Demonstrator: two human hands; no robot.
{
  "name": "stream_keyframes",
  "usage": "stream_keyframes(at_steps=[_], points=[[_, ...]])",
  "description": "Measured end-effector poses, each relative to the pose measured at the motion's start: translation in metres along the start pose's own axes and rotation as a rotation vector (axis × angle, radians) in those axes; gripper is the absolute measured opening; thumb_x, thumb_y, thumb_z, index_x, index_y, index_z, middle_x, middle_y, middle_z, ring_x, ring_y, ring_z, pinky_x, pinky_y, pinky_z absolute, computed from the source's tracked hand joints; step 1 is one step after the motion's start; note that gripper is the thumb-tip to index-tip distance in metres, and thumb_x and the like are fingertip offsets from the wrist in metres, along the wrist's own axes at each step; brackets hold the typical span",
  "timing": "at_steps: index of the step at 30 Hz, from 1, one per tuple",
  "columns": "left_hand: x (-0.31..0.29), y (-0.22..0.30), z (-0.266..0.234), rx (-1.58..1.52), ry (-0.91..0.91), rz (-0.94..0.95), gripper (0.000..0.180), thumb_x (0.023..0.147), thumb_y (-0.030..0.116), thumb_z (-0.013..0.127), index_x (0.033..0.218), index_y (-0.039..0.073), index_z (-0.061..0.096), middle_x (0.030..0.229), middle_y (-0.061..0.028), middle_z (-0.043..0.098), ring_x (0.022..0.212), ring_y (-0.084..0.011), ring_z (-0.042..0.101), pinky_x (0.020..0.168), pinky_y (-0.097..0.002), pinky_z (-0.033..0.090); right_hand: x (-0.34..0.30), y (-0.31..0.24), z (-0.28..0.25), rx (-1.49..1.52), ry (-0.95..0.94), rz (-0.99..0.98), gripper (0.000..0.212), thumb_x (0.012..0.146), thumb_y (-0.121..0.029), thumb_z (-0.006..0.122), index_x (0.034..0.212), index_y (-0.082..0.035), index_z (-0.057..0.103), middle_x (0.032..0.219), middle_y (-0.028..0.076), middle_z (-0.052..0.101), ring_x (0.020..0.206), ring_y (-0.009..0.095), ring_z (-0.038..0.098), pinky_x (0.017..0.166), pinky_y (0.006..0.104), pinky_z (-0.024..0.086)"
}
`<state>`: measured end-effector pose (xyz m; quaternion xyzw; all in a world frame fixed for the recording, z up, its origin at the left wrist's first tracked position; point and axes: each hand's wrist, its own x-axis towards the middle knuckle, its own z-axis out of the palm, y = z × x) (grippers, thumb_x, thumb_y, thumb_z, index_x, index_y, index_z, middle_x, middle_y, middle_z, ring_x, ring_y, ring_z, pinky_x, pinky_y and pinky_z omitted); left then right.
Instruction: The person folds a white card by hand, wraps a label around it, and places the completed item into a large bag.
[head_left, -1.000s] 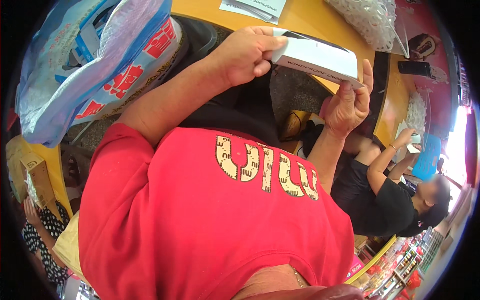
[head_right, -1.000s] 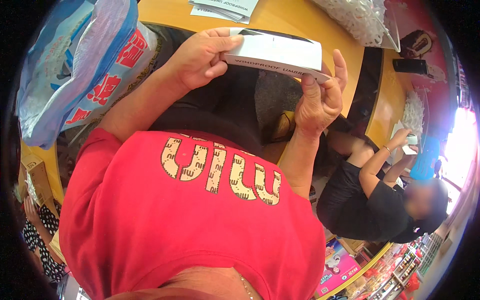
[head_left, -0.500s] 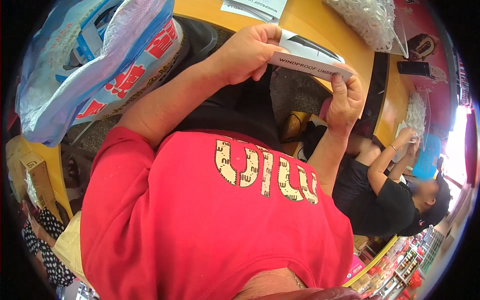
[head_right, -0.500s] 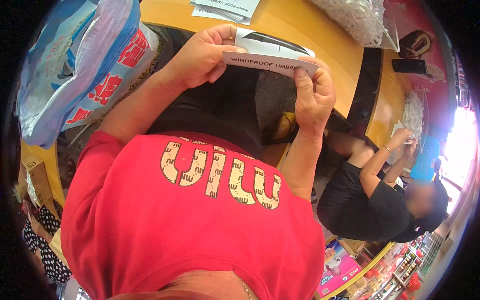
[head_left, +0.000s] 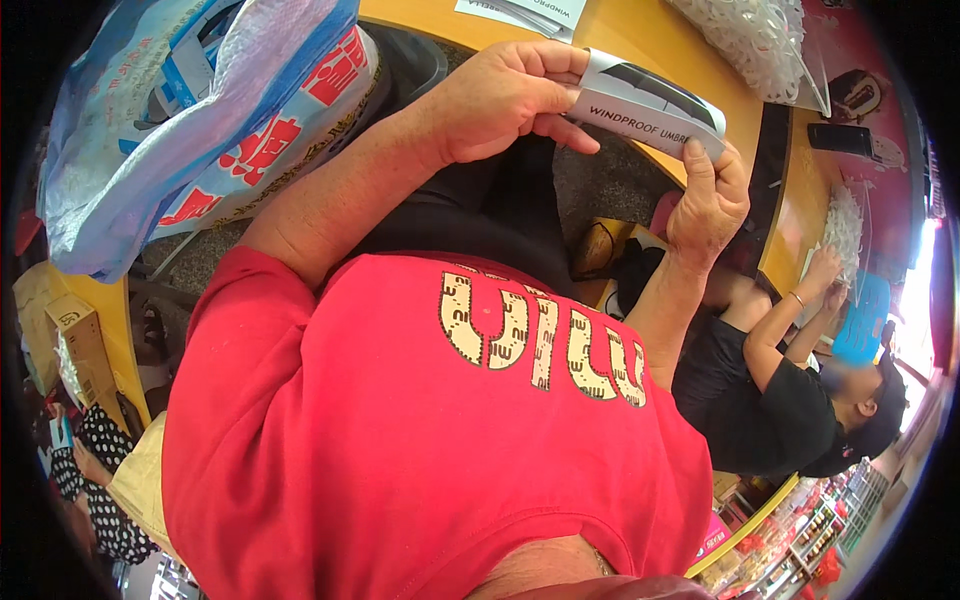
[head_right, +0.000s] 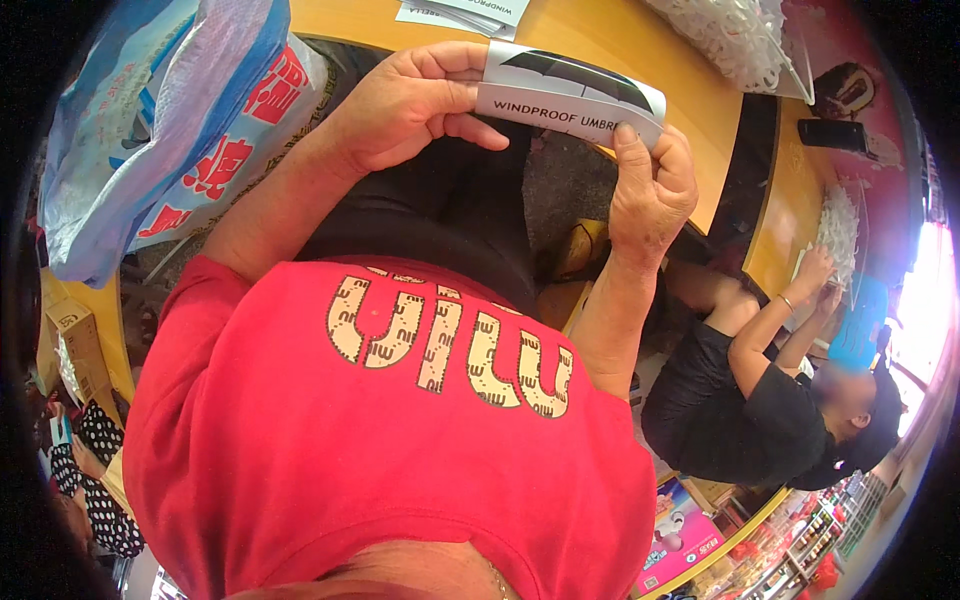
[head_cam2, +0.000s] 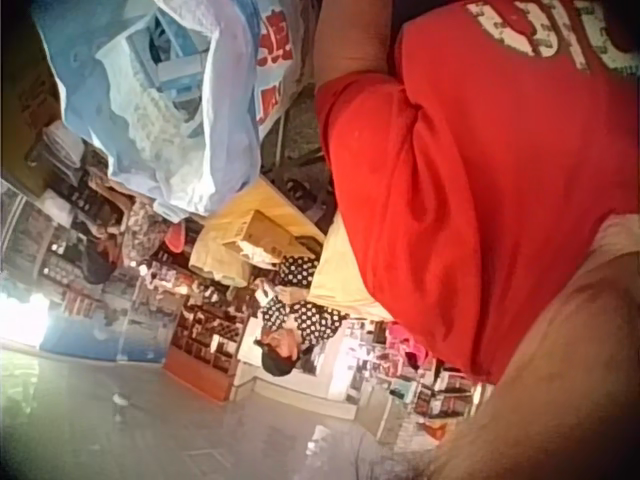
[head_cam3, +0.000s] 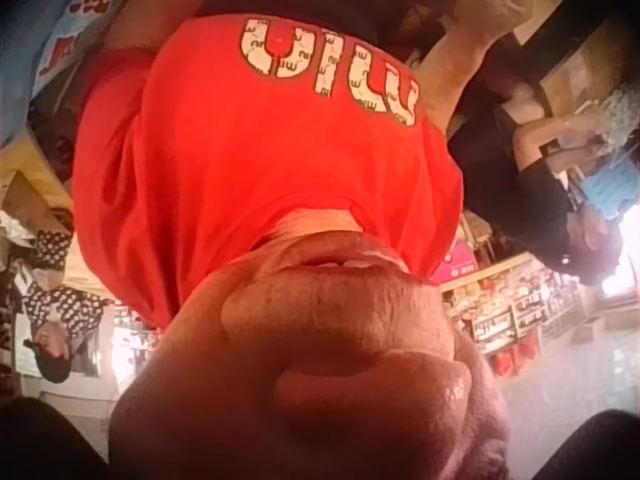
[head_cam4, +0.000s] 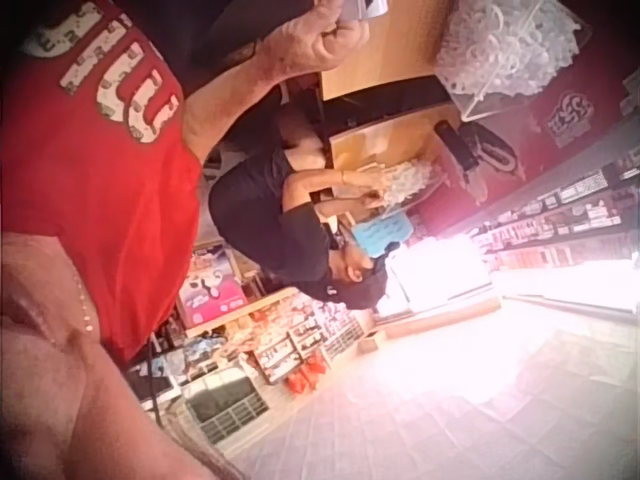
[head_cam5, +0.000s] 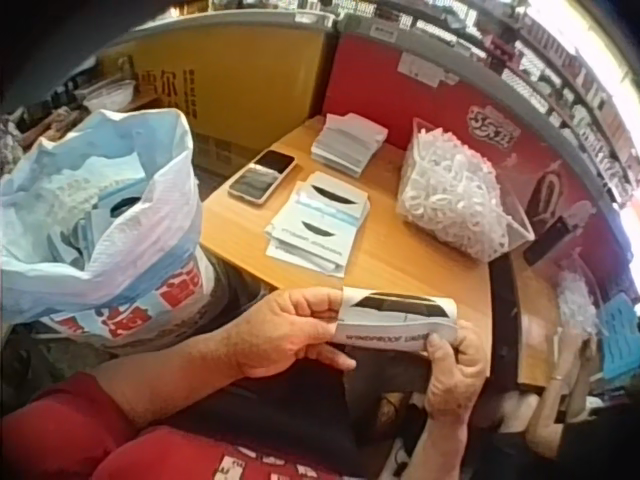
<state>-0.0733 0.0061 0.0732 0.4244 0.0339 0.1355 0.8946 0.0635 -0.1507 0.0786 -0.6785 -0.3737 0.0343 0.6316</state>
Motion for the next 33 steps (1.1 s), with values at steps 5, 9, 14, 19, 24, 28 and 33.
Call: stream_keyframes(at_steps=[5, 9, 14, 19, 24, 28, 33], points=[[-0.002, -0.002, -0.004, 0.026, -0.001, -0.016, 0.032, 0.081, -0.001, 0.04, 0.112, -0.005, 0.042, 0.105, -0.0132, 0.05, 0.095, -0.02, 0.052, 0.074, -0.0299, 0.049, 0.0, -0.003, 0.003, 0.022, -0.004, 0.034, 0.011, 0.076, -0.005, 0.055, 0.068, 0.002, 0.052, 0.074, 0.002, 0.051, 0.069, 0.008, 0.045, 0.065, 0.0198, 0.036], [-0.003, -0.004, -0.004, -0.016, -0.035, -0.012, 0.033, 0.08, 0.0, 0.04, 0.113, -0.005, 0.041, 0.107, -0.0133, 0.05, 0.098, -0.0206, 0.05, 0.081, -0.0322, 0.045, 0.0, 0.0, 0.0, -0.004, -0.006, 0.058, 0.01, 0.076, -0.004, 0.055, 0.068, 0.001, 0.052, 0.073, 0.001, 0.051, 0.068, 0.007, 0.045, 0.063, 0.0197, 0.037], [-0.006, -0.006, -0.006, -0.049, -0.059, -0.015, 0.034, 0.08, 0.0, 0.04, 0.113, -0.005, 0.04, 0.108, -0.0132, 0.049, 0.101, -0.0213, 0.048, 0.086, -0.0327, 0.041, 0.0, 0.001, 0.004, 0.011, 0.01, 0.076, 0.009, 0.076, -0.004, 0.054, 0.069, 0.001, 0.052, 0.073, 0.001, 0.051, 0.067, 0.007, 0.045, 0.062, 0.0196, 0.038], [-0.007, -0.017, 0.0, 0.128, 0.028, 0.036, 0.03, 0.083, 0.005, 0.043, 0.111, -0.004, 0.042, 0.105, -0.0105, 0.051, 0.097, -0.0169, 0.05, 0.085, -0.03, 0.042, -0.001, 0.004, 0.004, -0.078, 0.014, 0.037, 0.009, 0.077, -0.004, 0.054, 0.07, 0.001, 0.052, 0.073, 0.001, 0.051, 0.066, 0.006, 0.045, 0.062, 0.0195, 0.038], [-0.003, -0.024, 0.005, 0.231, 0.114, 0.108, 0.028, 0.085, 0.013, 0.045, 0.108, -0.003, 0.045, 0.101, -0.0086, 0.052, 0.092, -0.0139, 0.051, 0.08, -0.0274, 0.044, -0.004, 0.005, 0.009, 0.008, 0.027, 0.056, 0.008, 0.078, -0.005, 0.053, 0.072, 0.001, 0.052, 0.073, 0.0, 0.051, 0.067, 0.006, 0.045, 0.062, 0.0191, 0.038], [-0.005, -0.026, 0.004, 0.322, 0.167, 0.154, 0.026, 0.085, 0.014, 0.044, 0.104, -0.003, 0.047, 0.097, -0.0081, 0.053, 0.088, -0.0136, 0.052, 0.074, -0.026, 0.047, -0.009, 0.008, 0.012, 0.109, 0.076, 0.079, 0.007, 0.079, -0.005, 0.052, 0.074, 0.001, 0.052, 0.072, 0.0, 0.052, 0.066, 0.005, 0.045, 0.062, 0.0187, 0.038], [-0.006, -0.028, 0.004, 0.337, 0.217, 0.129, 0.025, 0.086, 0.014, 0.043, 0.102, -0.003, 0.049, 0.094, -0.0078, 0.054, 0.085, -0.0134, 0.053, 0.069, -0.0264, 0.05, -0.011, 0.007, 0.015, 0.195, 0.078, 0.101, 0.007, 0.079, -0.005, 0.052, 0.075, 0.001, 0.052, 0.072, 0.0, 0.052, 0.066, 0.005, 0.044, 0.061, 0.0182, 0.037]])
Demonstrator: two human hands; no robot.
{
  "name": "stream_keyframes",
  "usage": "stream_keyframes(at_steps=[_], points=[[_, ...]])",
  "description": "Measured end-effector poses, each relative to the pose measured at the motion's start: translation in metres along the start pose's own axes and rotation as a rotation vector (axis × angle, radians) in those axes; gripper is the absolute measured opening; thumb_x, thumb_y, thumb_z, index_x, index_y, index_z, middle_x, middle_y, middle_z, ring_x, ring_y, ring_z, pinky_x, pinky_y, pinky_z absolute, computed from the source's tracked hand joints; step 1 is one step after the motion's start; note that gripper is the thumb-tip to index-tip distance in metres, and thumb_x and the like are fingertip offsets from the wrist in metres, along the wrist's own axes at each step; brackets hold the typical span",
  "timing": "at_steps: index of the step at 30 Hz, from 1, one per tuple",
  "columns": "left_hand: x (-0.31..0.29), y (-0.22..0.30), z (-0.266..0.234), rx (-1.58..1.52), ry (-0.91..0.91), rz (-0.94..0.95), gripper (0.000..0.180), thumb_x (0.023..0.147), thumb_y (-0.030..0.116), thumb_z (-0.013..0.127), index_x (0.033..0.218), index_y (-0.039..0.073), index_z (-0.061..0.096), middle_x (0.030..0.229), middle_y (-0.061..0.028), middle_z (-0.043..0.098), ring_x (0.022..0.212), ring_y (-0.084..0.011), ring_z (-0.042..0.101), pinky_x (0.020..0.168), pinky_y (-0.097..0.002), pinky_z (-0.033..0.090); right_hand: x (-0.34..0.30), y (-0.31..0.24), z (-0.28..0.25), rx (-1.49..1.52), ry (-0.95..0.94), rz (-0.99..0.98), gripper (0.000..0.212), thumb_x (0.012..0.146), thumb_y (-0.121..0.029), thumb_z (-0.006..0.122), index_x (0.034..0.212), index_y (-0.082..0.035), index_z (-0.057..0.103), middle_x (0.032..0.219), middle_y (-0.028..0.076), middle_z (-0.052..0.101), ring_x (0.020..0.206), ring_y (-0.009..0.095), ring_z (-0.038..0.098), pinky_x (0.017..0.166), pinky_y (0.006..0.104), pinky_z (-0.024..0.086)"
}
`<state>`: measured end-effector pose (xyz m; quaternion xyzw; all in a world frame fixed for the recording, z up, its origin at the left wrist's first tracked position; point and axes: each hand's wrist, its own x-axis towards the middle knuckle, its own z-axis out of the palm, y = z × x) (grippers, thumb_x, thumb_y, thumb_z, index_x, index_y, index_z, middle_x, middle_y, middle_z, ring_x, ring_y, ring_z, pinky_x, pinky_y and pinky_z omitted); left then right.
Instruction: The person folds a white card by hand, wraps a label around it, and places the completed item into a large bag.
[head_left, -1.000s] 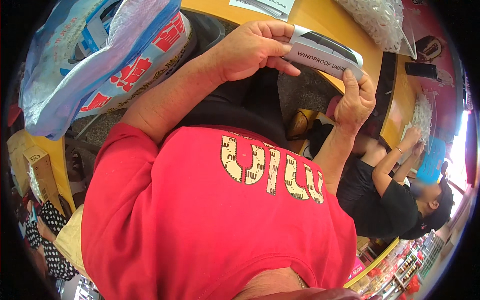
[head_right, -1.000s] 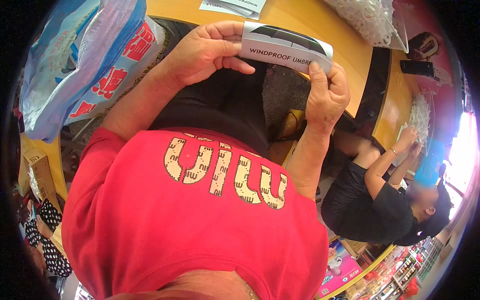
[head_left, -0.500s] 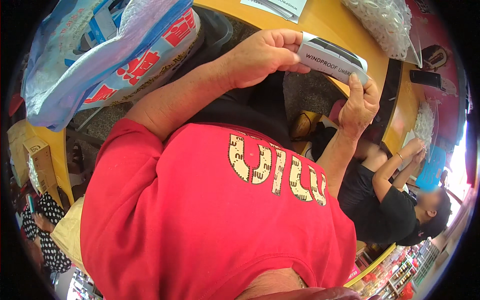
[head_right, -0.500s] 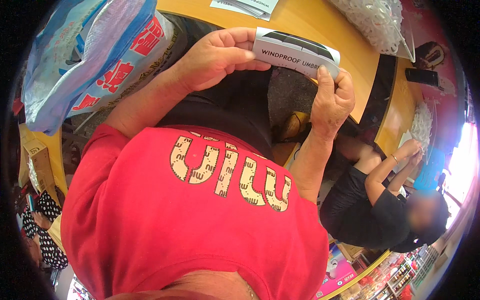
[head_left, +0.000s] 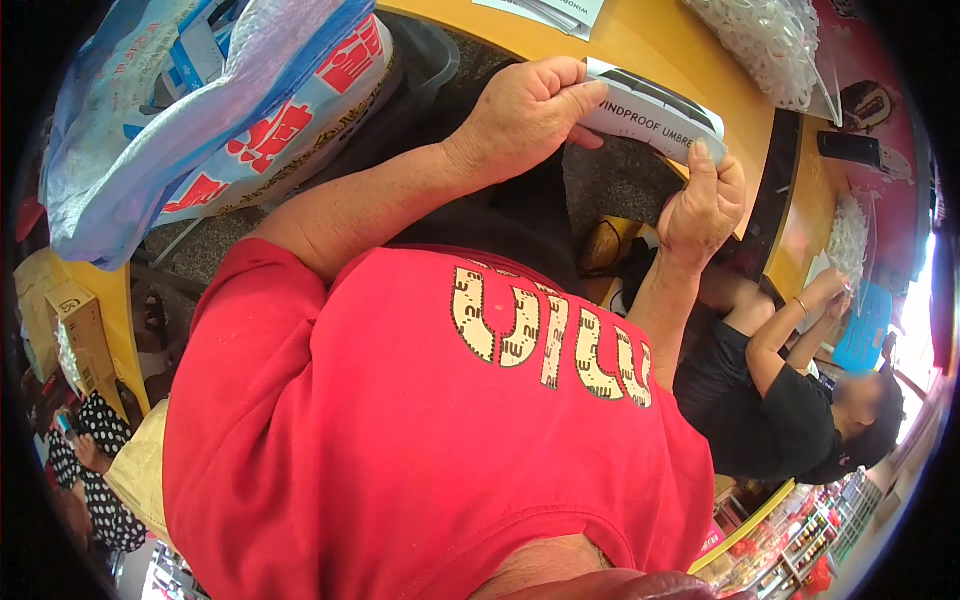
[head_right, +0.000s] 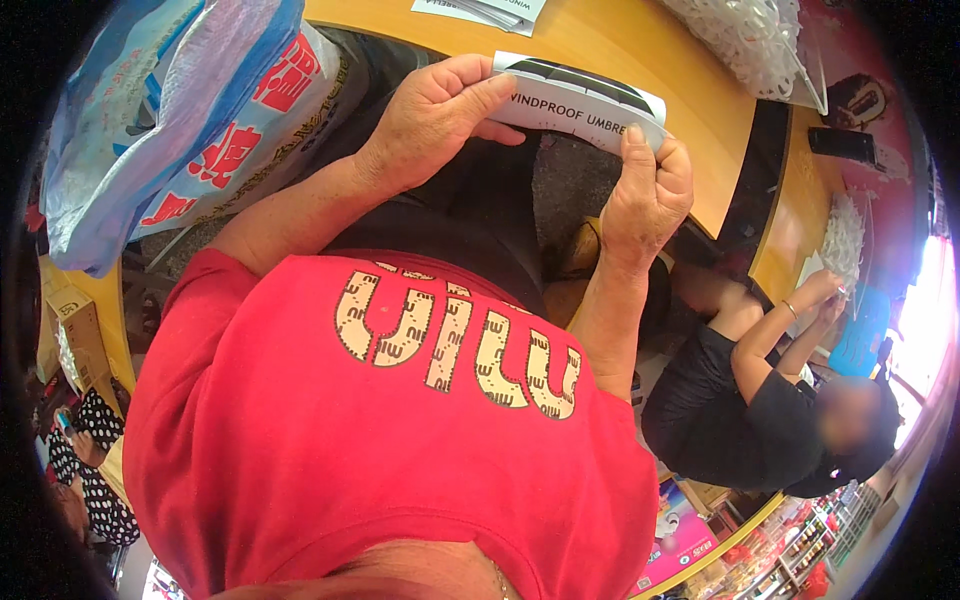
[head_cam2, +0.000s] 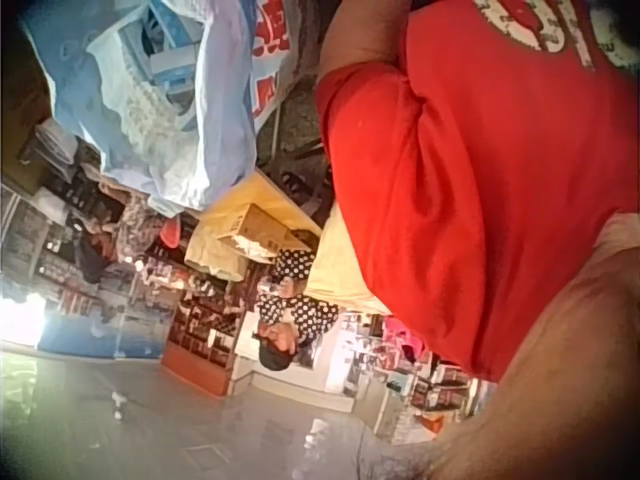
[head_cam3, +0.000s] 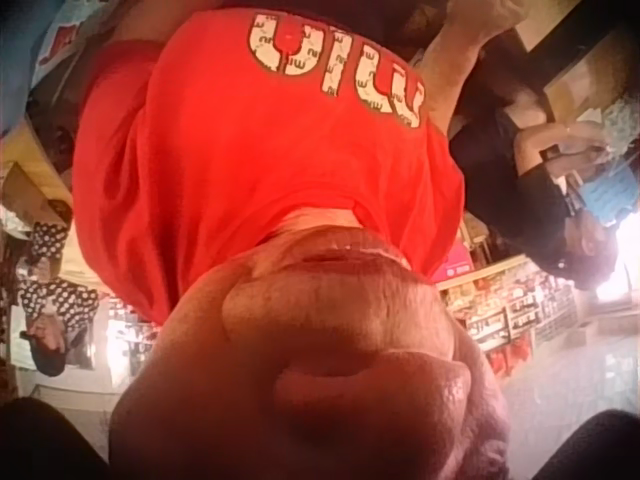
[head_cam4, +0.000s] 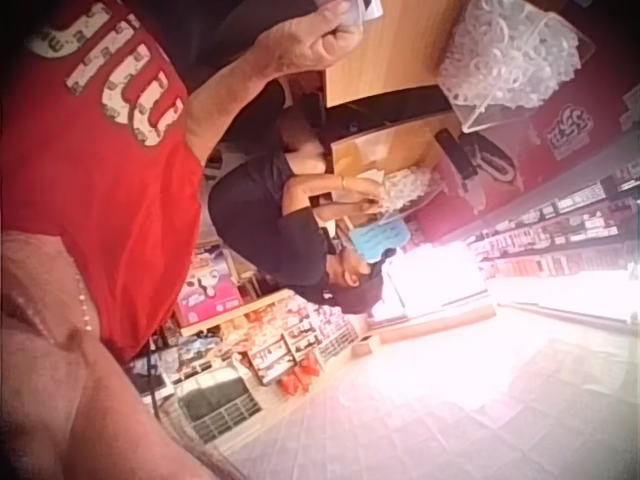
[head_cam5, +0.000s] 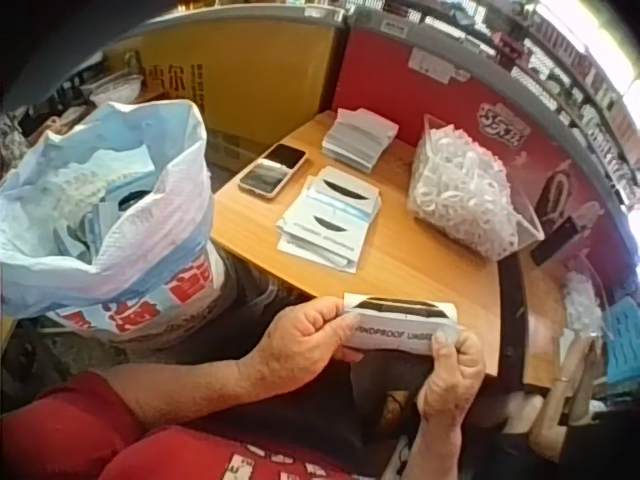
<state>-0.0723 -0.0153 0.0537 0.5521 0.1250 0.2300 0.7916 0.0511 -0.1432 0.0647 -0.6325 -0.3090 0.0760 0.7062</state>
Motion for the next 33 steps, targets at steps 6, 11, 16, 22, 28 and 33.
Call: stream_keyframes(at_steps=[6, 11, 16, 22, 28, 33], points=[[0.001, -0.001, -0.002, 0.006, 0.013, -0.004, 0.025, 0.086, 0.016, 0.043, 0.102, -0.002, 0.05, 0.092, -0.0072, 0.055, 0.084, -0.013, 0.053, 0.067, -0.0263, 0.05, -0.002, 0.003, -0.001, -0.033, -0.004, -0.001, 0.008, 0.079, -0.005, 0.052, 0.073, 0.0, 0.052, 0.071, -0.001, 0.051, 0.066, 0.004, 0.043, 0.061, 0.0174, 0.036], [0.0, 0.0, 0.001, -0.014, 0.007, 0.025, 0.024, 0.086, 0.016, 0.042, 0.101, -0.002, 0.05, 0.092, -0.0071, 0.056, 0.084, -0.0123, 0.054, 0.069, -0.0265, 0.049, -0.003, -0.001, 0.003, -0.045, 0.014, 0.037, 0.006, 0.078, -0.002, 0.052, 0.072, 0.0, 0.05, 0.073, 0.002, 0.053, 0.067, 0.007, 0.045, 0.066, 0.0197, 0.037], [0.002, 0.002, -0.001, -0.068, -0.017, 0.0, 0.023, 0.086, 0.015, 0.043, 0.101, -0.001, 0.05, 0.093, -0.0068, 0.056, 0.084, -0.0125, 0.054, 0.07, -0.027, 0.048, -0.003, -0.004, 0.001, -0.051, -0.012, 0.038, 0.007, 0.078, -0.003, 0.052, 0.072, 0.0, 0.051, 0.072, 0.001, 0.051, 0.067, 0.006, 0.045, 0.064, 0.0182, 0.037], [0.005, 0.004, -0.003, -0.279, -0.012, -0.065, 0.021, 0.085, 0.014, 0.043, 0.101, 0.001, 0.05, 0.093, -0.0067, 0.056, 0.084, -0.0134, 0.055, 0.071, -0.0281, 0.049, 0.001, 0.002, -0.004, -0.282, -0.022, -0.163, 0.011, 0.078, -0.003, 0.054, 0.068, 0.001, 0.05, 0.076, 0.002, 0.051, 0.066, 0.007, 0.045, 0.062, 0.0195, 0.04], [0.005, 0.01, -0.003, -0.325, -0.039, -0.072, 0.022, 0.085, 0.013, 0.043, 0.101, 0.001, 0.05, 0.094, -0.0071, 0.056, 0.085, -0.014, 0.055, 0.071, -0.0291, 0.05, -0.001, 0.001, -0.002, -0.432, 0.05, -0.354, 0.014, 0.073, -0.005, 0.061, 0.068, -0.001, 0.048, 0.08, 0.005, 0.053, 0.07, 0.01, 0.047, 0.062, 0.0211, 0.039], [0.011, 0.016, -0.016, -0.244, -0.063, -0.037, 0.022, 0.086, 0.012, 0.042, 0.102, 0.001, 0.05, 0.096, -0.0092, 0.056, 0.085, -0.0171, 0.056, 0.071, -0.0311, 0.05, 0.004, -0.021, -0.009, 0.121, 0.023, 0.028, 0.027, 0.073, -0.002, 0.06, 0.094, 0.003, 0.044, 0.09, 0.01, 0.052, 0.082, 0.013, 0.052, 0.074, 0.0236, 0.043]])
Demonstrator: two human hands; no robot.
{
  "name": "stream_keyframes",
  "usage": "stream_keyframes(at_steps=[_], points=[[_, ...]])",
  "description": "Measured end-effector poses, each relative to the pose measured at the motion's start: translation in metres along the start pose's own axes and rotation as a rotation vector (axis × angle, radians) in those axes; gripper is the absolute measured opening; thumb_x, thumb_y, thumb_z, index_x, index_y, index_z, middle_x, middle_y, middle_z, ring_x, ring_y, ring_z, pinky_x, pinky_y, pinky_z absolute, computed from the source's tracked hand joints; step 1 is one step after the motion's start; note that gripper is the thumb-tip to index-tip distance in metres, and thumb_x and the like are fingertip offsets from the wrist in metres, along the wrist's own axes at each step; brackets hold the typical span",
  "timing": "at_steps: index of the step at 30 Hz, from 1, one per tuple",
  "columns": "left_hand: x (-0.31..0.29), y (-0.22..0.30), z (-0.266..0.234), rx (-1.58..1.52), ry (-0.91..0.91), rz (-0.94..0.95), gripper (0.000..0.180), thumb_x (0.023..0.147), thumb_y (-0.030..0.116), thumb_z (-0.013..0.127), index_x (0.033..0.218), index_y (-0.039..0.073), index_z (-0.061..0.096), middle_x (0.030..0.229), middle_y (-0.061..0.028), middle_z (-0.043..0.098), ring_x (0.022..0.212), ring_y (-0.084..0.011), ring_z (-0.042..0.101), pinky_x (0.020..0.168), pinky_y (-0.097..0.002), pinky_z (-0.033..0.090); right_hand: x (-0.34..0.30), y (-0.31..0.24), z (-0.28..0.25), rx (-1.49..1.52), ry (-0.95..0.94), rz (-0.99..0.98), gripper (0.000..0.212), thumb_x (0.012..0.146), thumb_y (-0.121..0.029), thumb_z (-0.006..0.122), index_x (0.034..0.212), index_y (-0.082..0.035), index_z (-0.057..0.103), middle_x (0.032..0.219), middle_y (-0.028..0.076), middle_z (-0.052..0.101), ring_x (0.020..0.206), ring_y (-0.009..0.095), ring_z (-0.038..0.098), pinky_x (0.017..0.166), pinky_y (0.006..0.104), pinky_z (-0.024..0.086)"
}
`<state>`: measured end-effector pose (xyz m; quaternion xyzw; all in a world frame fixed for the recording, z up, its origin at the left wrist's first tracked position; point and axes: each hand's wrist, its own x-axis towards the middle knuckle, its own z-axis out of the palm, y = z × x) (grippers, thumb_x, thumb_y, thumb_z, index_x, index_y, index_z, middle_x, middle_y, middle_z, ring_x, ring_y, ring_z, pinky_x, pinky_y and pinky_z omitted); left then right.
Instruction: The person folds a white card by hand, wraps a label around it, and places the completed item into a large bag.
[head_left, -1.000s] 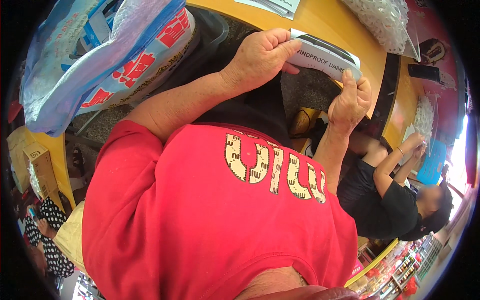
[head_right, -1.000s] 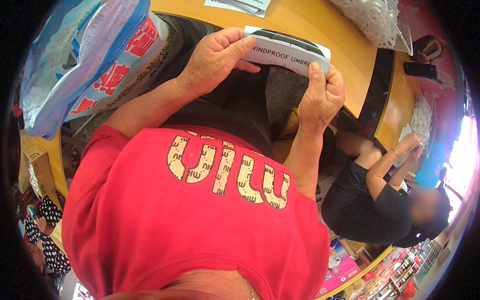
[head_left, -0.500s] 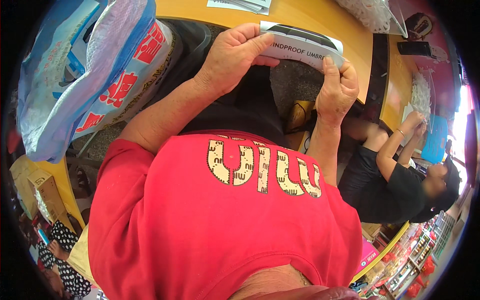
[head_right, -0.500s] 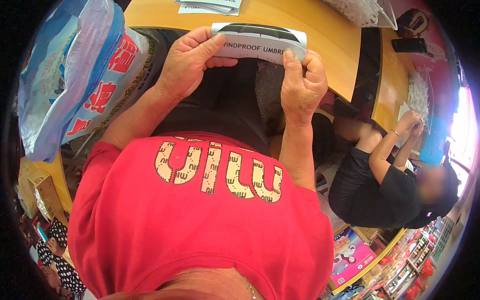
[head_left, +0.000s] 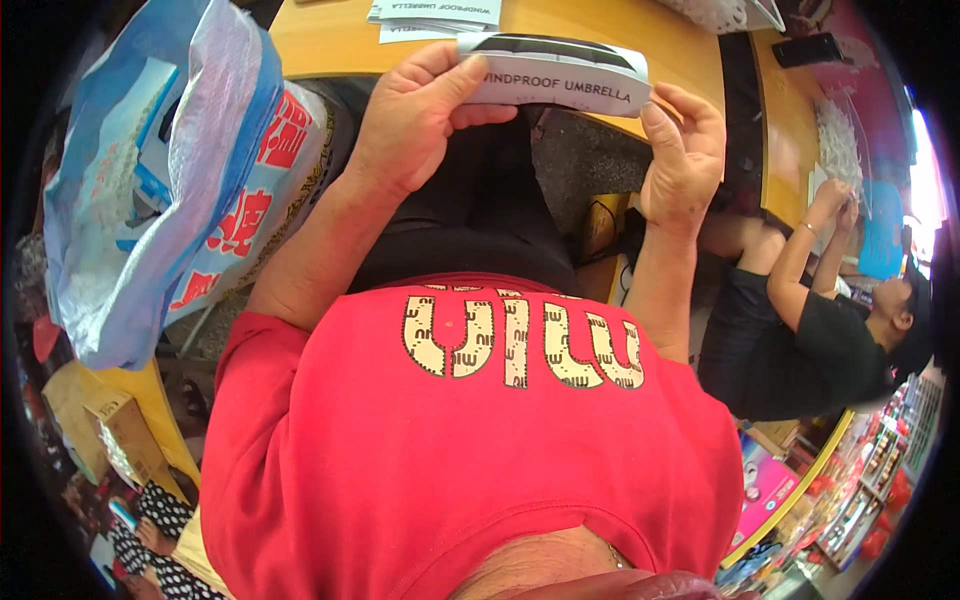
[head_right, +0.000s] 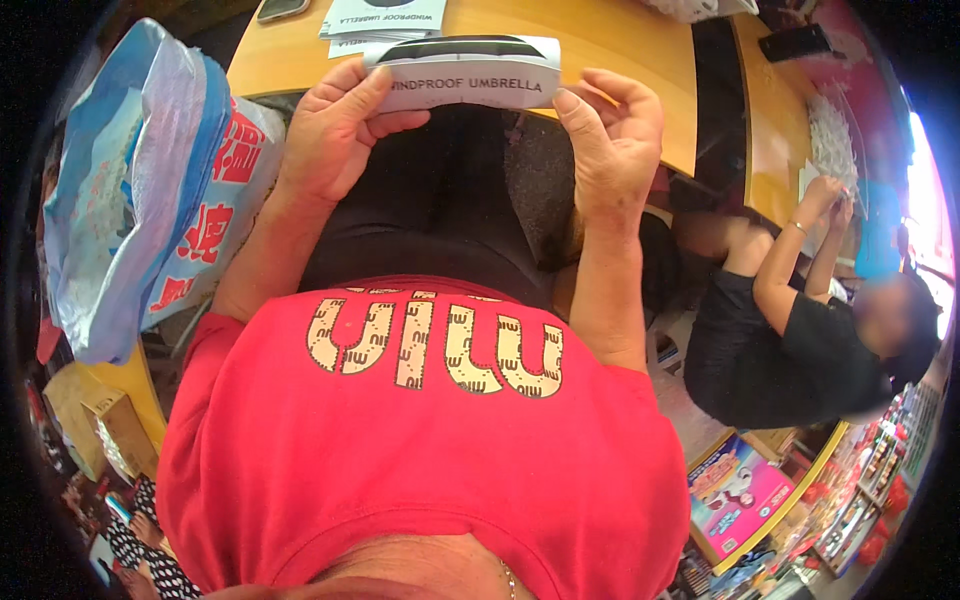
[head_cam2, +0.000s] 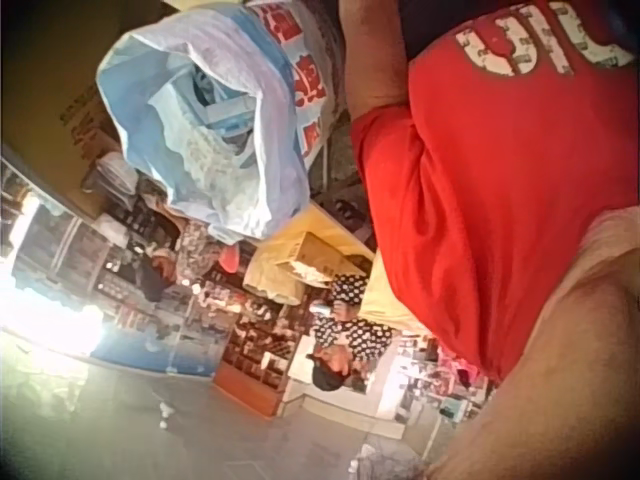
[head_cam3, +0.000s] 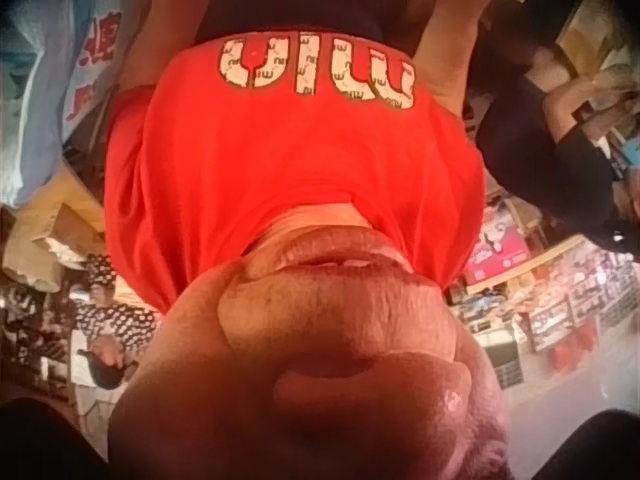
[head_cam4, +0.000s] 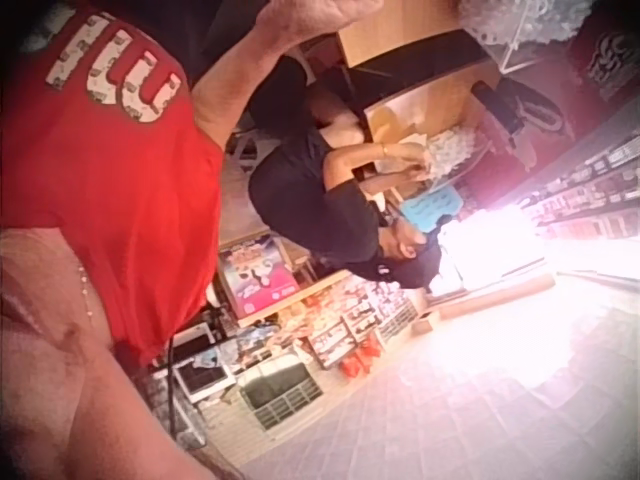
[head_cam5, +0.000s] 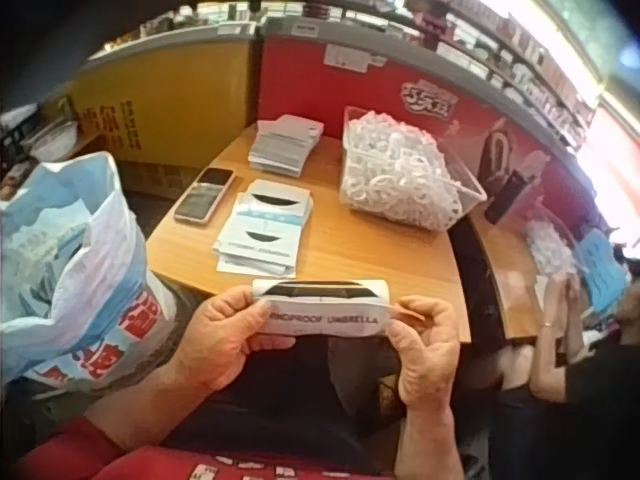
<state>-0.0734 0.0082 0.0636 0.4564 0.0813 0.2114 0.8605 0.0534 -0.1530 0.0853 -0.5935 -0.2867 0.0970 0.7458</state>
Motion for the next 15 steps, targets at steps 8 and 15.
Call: stream_keyframes(at_steps=[8, 15], points=[[-0.007, 0.008, 0.002, -0.012, -0.061, -0.019, 0.019, 0.086, 0.012, 0.042, 0.098, 0.0, 0.05, 0.094, -0.0105, 0.056, 0.085, -0.0188, 0.056, 0.071, -0.033, 0.05, -0.003, 0.004, 0.001, -0.151, -0.113, 0.051, 0.016, 0.08, -0.016, 0.055, 0.077, 0.0, 0.055, 0.068, -0.004, 0.05, 0.065, 0.003, 0.042, 0.059, 0.0155, 0.036], [-0.006, -0.002, 0.007, 0.245, 0.012, 0.053, 0.025, 0.085, 0.013, 0.045, 0.105, -0.001, 0.048, 0.095, -0.0074, 0.055, 0.086, -0.0148, 0.055, 0.072, -0.0286, 0.049, 0.004, 0.029, 0.015, -0.121, -0.092, 0.046, 0.043, 0.073, -0.028, 0.064, 0.096, 0.002, 0.046, 0.083, 0.003, 0.052, 0.078, 0.009, 0.048, 0.07, 0.0217, 0.04]])
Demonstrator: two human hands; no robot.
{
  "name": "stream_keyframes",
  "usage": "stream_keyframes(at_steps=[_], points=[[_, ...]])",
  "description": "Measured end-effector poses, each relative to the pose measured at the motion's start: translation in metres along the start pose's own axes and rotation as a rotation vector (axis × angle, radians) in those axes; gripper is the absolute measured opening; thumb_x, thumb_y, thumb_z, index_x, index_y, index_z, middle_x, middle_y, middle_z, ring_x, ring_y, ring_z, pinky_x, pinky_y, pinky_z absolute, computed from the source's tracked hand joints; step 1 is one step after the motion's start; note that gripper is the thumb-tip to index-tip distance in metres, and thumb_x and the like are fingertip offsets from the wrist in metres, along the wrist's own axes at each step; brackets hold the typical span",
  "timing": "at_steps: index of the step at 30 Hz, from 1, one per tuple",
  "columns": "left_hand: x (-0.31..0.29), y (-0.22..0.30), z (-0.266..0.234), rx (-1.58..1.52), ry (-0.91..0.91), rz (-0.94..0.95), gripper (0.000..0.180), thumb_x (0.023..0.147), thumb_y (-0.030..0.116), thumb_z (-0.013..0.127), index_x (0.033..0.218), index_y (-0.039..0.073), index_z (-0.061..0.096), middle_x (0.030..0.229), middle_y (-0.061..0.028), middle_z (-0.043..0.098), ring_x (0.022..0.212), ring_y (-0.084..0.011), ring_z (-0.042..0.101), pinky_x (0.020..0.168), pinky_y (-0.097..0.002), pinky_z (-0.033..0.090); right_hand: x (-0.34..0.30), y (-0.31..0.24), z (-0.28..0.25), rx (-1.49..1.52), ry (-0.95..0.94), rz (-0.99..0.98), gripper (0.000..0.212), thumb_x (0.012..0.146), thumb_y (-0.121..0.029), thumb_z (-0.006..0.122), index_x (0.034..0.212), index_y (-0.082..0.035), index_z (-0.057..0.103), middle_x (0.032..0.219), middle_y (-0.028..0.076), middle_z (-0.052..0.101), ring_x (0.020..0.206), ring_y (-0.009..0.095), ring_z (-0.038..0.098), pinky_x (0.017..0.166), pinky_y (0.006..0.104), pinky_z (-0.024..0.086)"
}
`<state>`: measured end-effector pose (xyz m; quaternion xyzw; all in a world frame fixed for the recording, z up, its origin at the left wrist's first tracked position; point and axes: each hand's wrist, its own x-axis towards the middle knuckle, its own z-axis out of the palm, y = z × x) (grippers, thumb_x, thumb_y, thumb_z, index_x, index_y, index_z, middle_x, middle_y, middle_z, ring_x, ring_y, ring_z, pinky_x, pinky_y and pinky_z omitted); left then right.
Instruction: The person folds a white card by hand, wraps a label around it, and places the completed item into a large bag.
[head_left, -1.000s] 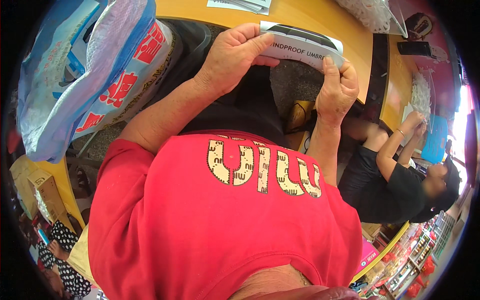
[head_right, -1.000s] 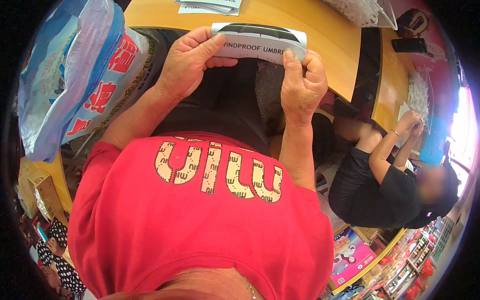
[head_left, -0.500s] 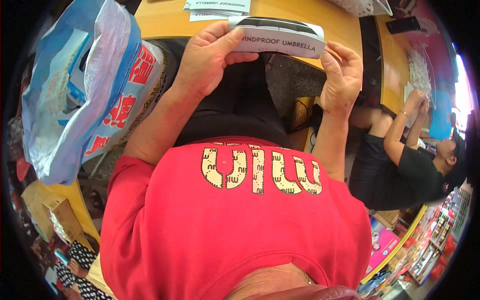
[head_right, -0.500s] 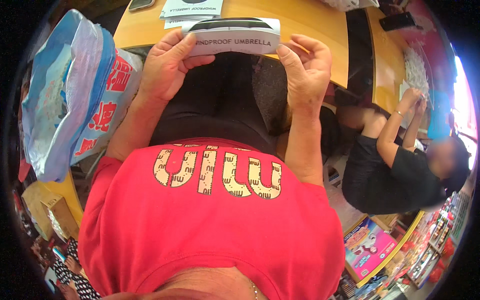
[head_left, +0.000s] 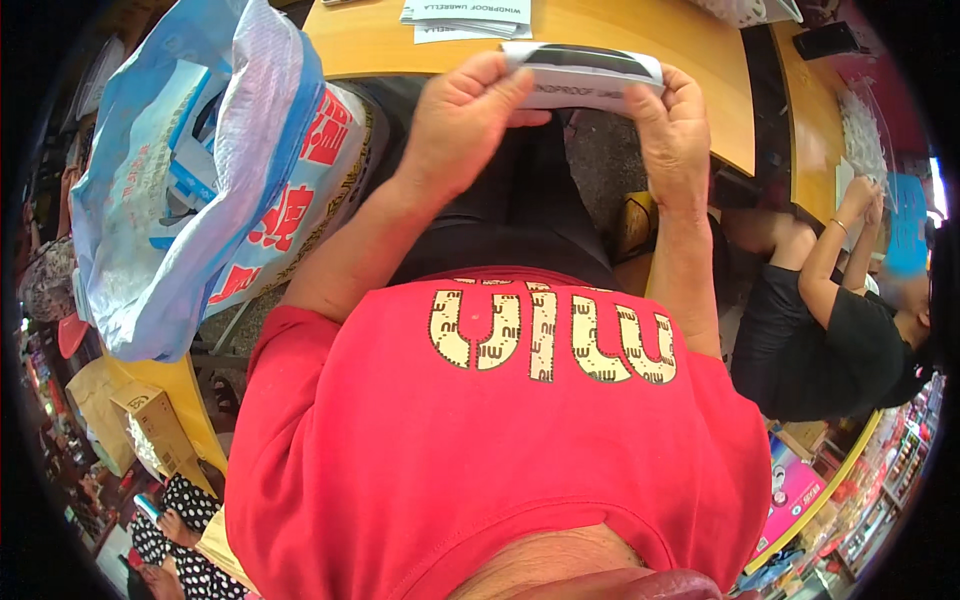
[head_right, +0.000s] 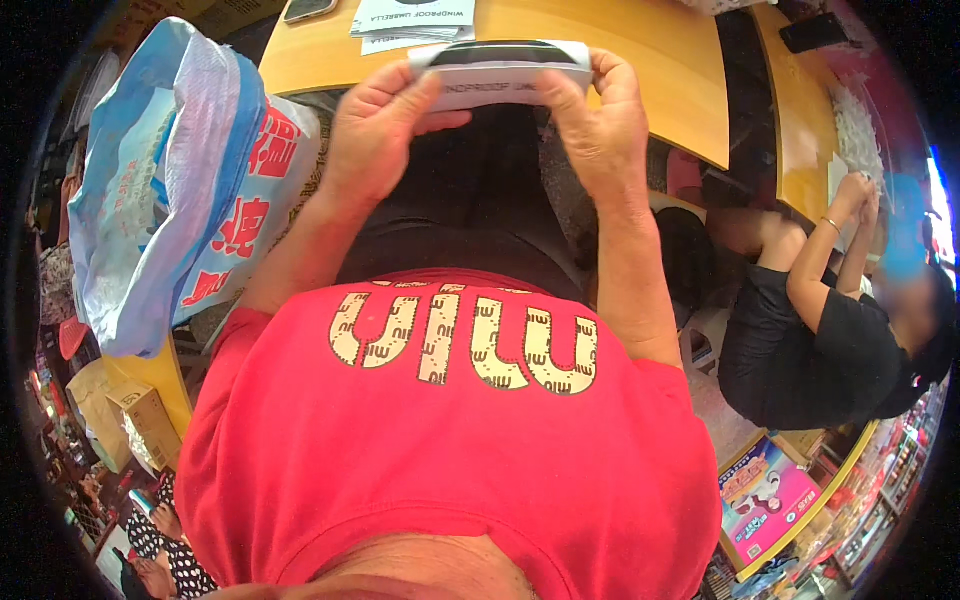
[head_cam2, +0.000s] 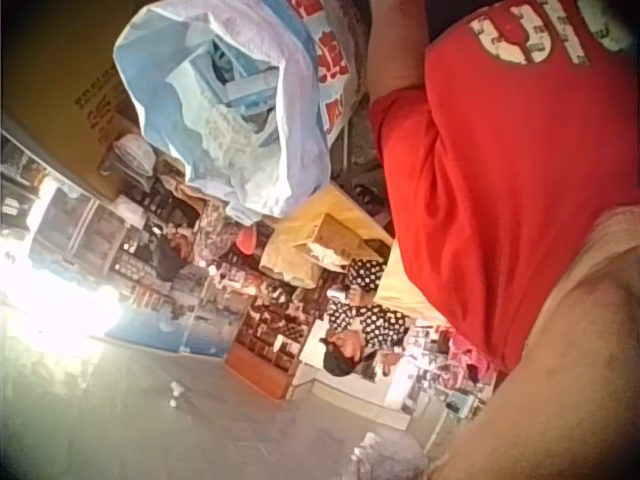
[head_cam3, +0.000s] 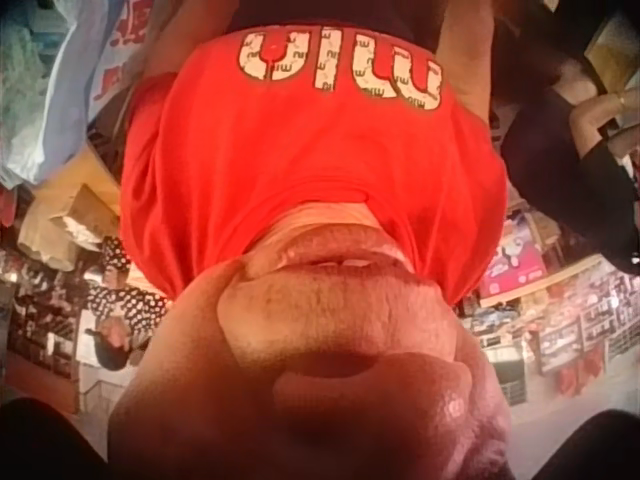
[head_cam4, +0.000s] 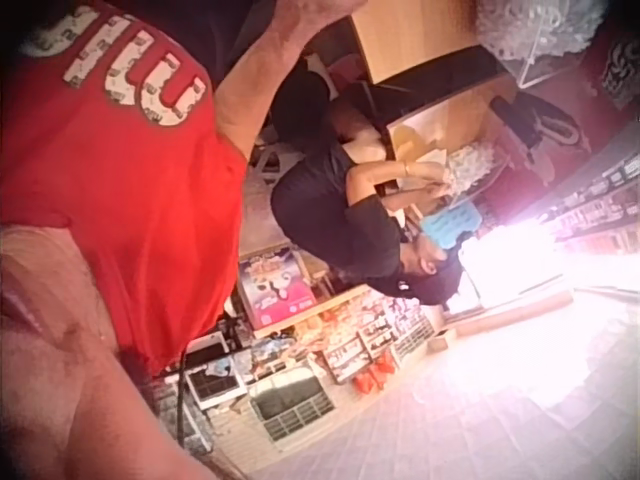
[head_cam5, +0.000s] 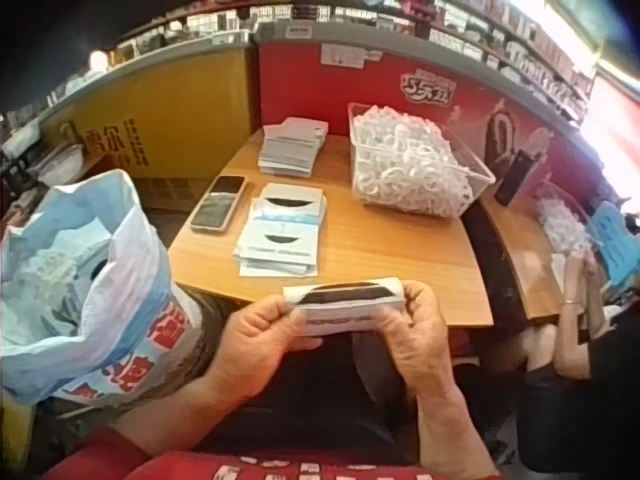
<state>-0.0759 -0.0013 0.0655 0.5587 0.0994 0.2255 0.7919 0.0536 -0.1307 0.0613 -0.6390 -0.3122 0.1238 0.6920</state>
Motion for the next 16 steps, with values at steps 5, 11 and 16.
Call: stream_keyframes(at_steps=[5, 11, 16], points=[[-0.004, -0.01, 0.021, -0.002, -0.023, 0.045, 0.025, 0.085, 0.011, 0.044, 0.107, 0.0, 0.048, 0.098, -0.007, 0.054, 0.089, -0.0153, 0.053, 0.071, -0.0277, 0.049, -0.005, -0.008, 0.021, -0.223, 0.085, -0.015, 0.07, 0.062, -0.027, 0.073, 0.11, 0.006, 0.033, 0.092, 0.011, 0.05, 0.085, 0.016, 0.049, 0.076, 0.0259, 0.041], [-0.004, -0.006, 0.012, -0.023, -0.045, 0.008, 0.022, 0.085, 0.01, 0.044, 0.102, -0.002, 0.05, 0.094, -0.0072, 0.055, 0.085, -0.0146, 0.054, 0.07, -0.0281, 0.05, 0.006, 0.007, -0.006, 0.255, 0.089, 0.146, 0.038, 0.076, -0.005, 0.055, 0.107, 0.005, 0.036, 0.087, 0.008, 0.054, 0.081, 0.011, 0.05, 0.073, 0.0214, 0.039], [0.003, -0.003, -0.001, -0.186, 0.076, -0.106, 0.022, 0.085, 0.012, 0.044, 0.101, -0.002, 0.05, 0.093, -0.009, 0.056, 0.083, -0.0156, 0.056, 0.068, -0.0284, 0.051, 0.002, 0.008, -0.025, 0.259, -0.023, 0.314, 0.042, 0.08, -0.016, 0.053, 0.112, 0.004, 0.035, 0.094, 0.008, 0.056, 0.083, 0.012, 0.05, 0.08, 0.0241, 0.035]])
